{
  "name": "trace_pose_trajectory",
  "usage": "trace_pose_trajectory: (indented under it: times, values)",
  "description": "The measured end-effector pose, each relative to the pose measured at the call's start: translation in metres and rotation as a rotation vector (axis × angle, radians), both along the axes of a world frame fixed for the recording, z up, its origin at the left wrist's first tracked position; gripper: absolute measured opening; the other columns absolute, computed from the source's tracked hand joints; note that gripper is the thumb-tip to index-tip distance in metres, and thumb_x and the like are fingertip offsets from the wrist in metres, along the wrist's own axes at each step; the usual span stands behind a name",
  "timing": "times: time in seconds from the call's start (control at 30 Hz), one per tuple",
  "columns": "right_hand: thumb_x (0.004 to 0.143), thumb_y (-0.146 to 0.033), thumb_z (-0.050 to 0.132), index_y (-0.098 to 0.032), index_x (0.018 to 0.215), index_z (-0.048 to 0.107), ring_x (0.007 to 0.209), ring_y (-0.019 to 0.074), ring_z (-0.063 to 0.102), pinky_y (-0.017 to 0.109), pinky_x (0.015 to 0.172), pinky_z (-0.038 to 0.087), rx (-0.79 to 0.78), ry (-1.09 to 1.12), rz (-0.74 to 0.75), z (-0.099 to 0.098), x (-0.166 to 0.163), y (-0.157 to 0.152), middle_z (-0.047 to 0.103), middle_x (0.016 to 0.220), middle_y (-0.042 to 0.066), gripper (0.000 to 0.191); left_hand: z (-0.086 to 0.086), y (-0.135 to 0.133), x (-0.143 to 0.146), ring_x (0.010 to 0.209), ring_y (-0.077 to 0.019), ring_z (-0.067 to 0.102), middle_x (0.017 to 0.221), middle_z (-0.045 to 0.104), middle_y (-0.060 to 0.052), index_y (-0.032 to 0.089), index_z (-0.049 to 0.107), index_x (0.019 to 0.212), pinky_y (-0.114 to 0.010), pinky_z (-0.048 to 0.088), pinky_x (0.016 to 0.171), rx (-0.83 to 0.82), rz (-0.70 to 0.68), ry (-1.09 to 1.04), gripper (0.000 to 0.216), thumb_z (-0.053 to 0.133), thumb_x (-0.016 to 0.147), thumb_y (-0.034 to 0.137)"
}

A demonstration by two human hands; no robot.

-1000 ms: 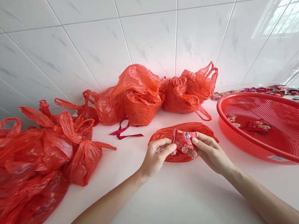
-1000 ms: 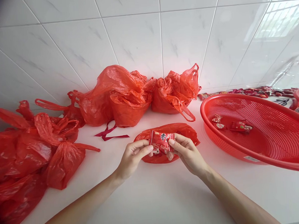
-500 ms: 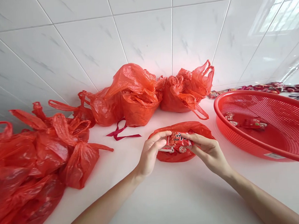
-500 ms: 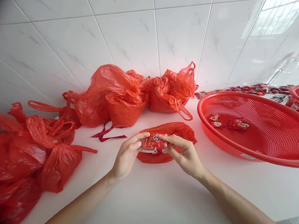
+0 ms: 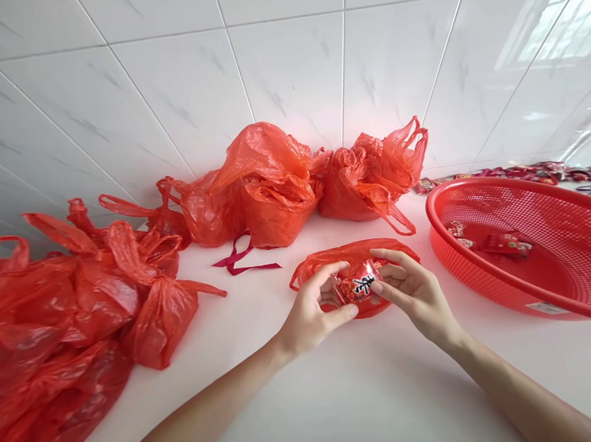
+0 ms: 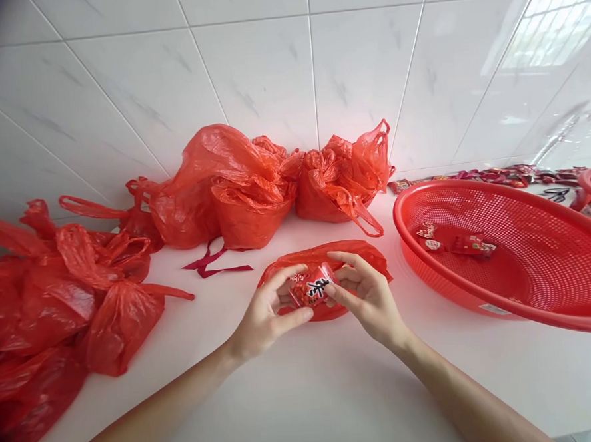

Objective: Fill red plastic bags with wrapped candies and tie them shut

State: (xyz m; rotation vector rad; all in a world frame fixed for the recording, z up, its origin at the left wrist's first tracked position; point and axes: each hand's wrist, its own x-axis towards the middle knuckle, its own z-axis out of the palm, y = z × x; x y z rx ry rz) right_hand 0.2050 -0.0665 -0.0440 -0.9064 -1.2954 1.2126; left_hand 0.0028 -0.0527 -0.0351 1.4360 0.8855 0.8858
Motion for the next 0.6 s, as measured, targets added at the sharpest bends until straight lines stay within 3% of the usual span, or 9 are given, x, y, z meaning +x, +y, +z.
trace_pose_trajectory:
  times: [0.1,0.2,0.4,0.53,0.6]
  values:
    - [0.085,-0.036,0.077,-0.023,0.117,0.064,0.077,0.0178,0.072,0.028,0.066,0.061,-0.011,-0.001,-0.017,0.0001,0.0000,0.0004,0.074,0.082,0.002,0.036,-0.0006,-0.0017,0.0018,0.108,-0.0243,0.069,0.119,0.073,-0.007,0.020,0.064,0.128,-0.035,0.054,0.097,-0.018,-0.135,0.012,0.050,0.077,0.080,0.023]
    - [0.083,-0.037,0.078,-0.022,0.109,0.067,0.079,0.0190,0.072,0.028,0.067,0.061,-0.002,-0.052,-0.032,-0.0019,0.0006,0.0014,0.075,0.084,0.004,0.032,-0.0016,0.0005,0.0015,0.108,-0.0250,0.068,0.119,0.073,-0.008,0.019,0.068,0.126,-0.037,0.054,0.097,-0.037,-0.185,-0.029,0.039,0.069,0.089,0.033]
    - [0.082,-0.036,0.080,-0.021,0.110,0.066,0.080,0.0187,0.072,0.030,0.069,0.061,-0.021,-0.037,0.003,-0.0003,0.0009,0.0023,0.075,0.087,0.005,0.034,-0.0009,0.0042,0.0016,0.109,-0.0256,0.068,0.113,0.075,-0.009,0.017,0.075,0.115,-0.036,0.054,0.098,-0.025,-0.124,-0.089,0.031,0.066,0.092,0.035]
    - [0.085,-0.040,0.076,-0.020,0.091,0.069,0.070,0.0147,0.067,0.026,0.065,0.059,-0.022,-0.032,0.057,0.0053,0.0004,0.0005,0.071,0.079,0.002,0.022,0.0023,0.0023,0.0032,0.100,-0.0251,0.068,0.100,0.076,-0.009,0.015,0.078,0.102,-0.036,0.054,0.093,-0.003,-0.070,-0.097,0.028,0.066,0.091,0.039]
    - [0.087,-0.042,0.073,-0.019,0.081,0.068,0.065,0.0138,0.065,0.026,0.062,0.058,-0.031,-0.030,0.070,0.0068,0.0004,-0.0005,0.067,0.072,0.001,0.025,0.0026,0.0017,0.0035,0.092,-0.0241,0.068,0.092,0.075,-0.008,0.014,0.078,0.095,-0.036,0.055,0.087,-0.007,-0.059,-0.087,0.030,0.066,0.091,0.042]
